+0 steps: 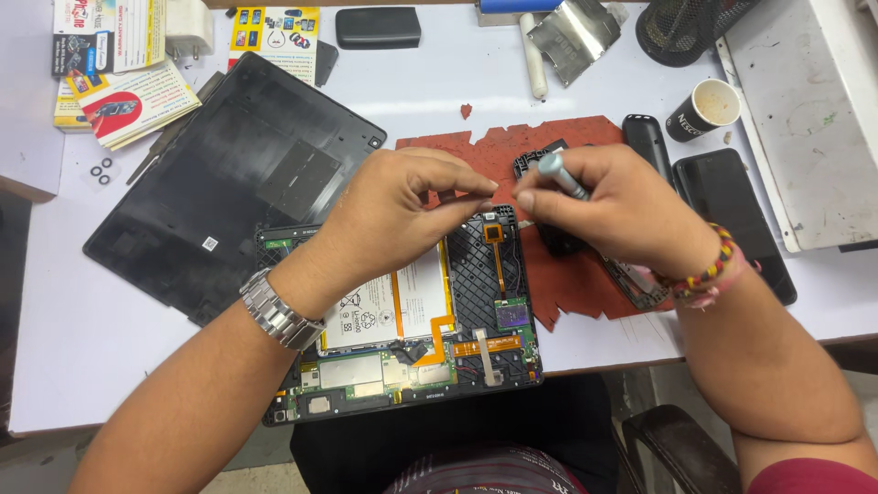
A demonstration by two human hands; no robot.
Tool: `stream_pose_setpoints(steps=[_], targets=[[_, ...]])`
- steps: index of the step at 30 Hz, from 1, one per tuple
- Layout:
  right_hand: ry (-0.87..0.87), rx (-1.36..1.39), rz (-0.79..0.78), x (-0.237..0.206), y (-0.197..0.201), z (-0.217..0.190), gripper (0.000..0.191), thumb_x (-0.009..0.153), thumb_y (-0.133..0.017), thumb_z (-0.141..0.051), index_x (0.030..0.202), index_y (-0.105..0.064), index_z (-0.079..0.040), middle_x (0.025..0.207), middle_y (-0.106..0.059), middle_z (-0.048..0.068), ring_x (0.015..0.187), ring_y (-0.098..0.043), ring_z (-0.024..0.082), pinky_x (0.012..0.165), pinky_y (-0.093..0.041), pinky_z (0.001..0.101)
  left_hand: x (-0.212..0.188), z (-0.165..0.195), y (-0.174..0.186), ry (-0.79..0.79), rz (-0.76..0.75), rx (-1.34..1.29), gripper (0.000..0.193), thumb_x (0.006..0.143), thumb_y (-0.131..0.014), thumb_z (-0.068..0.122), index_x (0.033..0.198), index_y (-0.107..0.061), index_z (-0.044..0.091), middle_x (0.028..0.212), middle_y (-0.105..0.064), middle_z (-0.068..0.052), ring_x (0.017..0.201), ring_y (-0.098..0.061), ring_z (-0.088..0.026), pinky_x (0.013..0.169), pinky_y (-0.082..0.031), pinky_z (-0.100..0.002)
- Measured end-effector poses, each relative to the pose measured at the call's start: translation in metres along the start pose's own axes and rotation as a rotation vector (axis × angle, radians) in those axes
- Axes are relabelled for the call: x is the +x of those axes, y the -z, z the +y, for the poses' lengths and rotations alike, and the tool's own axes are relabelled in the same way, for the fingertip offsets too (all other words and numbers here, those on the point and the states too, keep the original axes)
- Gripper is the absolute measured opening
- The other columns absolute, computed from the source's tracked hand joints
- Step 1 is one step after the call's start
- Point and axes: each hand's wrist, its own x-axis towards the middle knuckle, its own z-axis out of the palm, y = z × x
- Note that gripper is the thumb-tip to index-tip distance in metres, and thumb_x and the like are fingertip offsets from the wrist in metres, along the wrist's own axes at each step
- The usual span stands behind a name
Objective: The person uses a screwdriver to remove screws from a disassembled tablet lying on a workbench. They carefully unscrew multiple fasteners around the internal frame and battery area, then lift and set aside a small metal bracket.
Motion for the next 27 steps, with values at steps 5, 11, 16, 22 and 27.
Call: stream_pose_setpoints(steps=[5, 11, 16, 22, 27], targets=[[-0.085, -0.409, -0.029, -0.011, -0.009, -0.015, 0.023, 0.082, -0.077, -0.028, 0.087, -0.073, -0.006, 0.069, -0.075, 0.005, 0.059, -0.069, 0.015, 0.056, -0.054, 0.0307, -0.004, -0.006, 0.002, 0.015, -0.046, -0.004, 0.016, 0.089, -0.076, 0.011, 0.105, -0.079, 0.011, 0.095, -0.079, -0.001, 0.081, -0.072, -0.009, 0.072, -0.058, -0.023], [-0.258, -0.596, -0.058, -0.014, -0.029, -0.027, 0.034, 0.079, -0.081, -0.036, 0.097, -0.069, -0.011, 0.066, -0.074, 0.01, 0.058, -0.073, 0.026, 0.055, -0.055, 0.0366, -0.005, -0.007, 0.001, 0.087, -0.036, -0.042, 0.02, 0.089, -0.077, 0.013, 0.109, -0.079, 0.013, 0.093, -0.077, 0.001, 0.077, -0.068, -0.007, 0.067, -0.055, -0.022], [-0.069, -0.565, -0.002, -0.02, -0.033, -0.022, 0.031, 0.077, -0.076, -0.025, 0.1, -0.066, -0.008, 0.07, -0.075, 0.009, 0.062, -0.074, 0.026, 0.057, -0.057, 0.0367, -0.005, -0.008, 0.001, 0.091, -0.036, -0.059, 0.02, 0.089, -0.076, 0.014, 0.108, -0.079, 0.013, 0.095, -0.077, 0.002, 0.076, -0.067, -0.006, 0.068, -0.055, -0.022], [-0.13, -0.606, 0.041, -0.026, -0.033, -0.022, 0.033, 0.078, -0.079, -0.028, 0.1, -0.065, -0.008, 0.071, -0.075, 0.008, 0.063, -0.075, 0.025, 0.058, -0.057, 0.0376, -0.004, -0.012, -0.002, 0.089, -0.064, -0.023, 0.017, 0.089, -0.076, 0.017, 0.105, -0.08, 0.013, 0.09, -0.077, 0.002, 0.073, -0.066, -0.006, 0.065, -0.055, -0.022], [-0.086, -0.603, 0.012, -0.023, -0.036, -0.022, 0.043, 0.075, -0.08, -0.028, 0.109, -0.063, -0.007, 0.07, -0.074, 0.01, 0.061, -0.074, 0.027, 0.055, -0.056, 0.0383, -0.004, -0.013, -0.002, 0.066, -0.063, -0.01, 0.017, 0.089, -0.077, 0.018, 0.105, -0.08, 0.013, 0.09, -0.077, 0.001, 0.073, -0.066, -0.006, 0.065, -0.055, -0.022]])
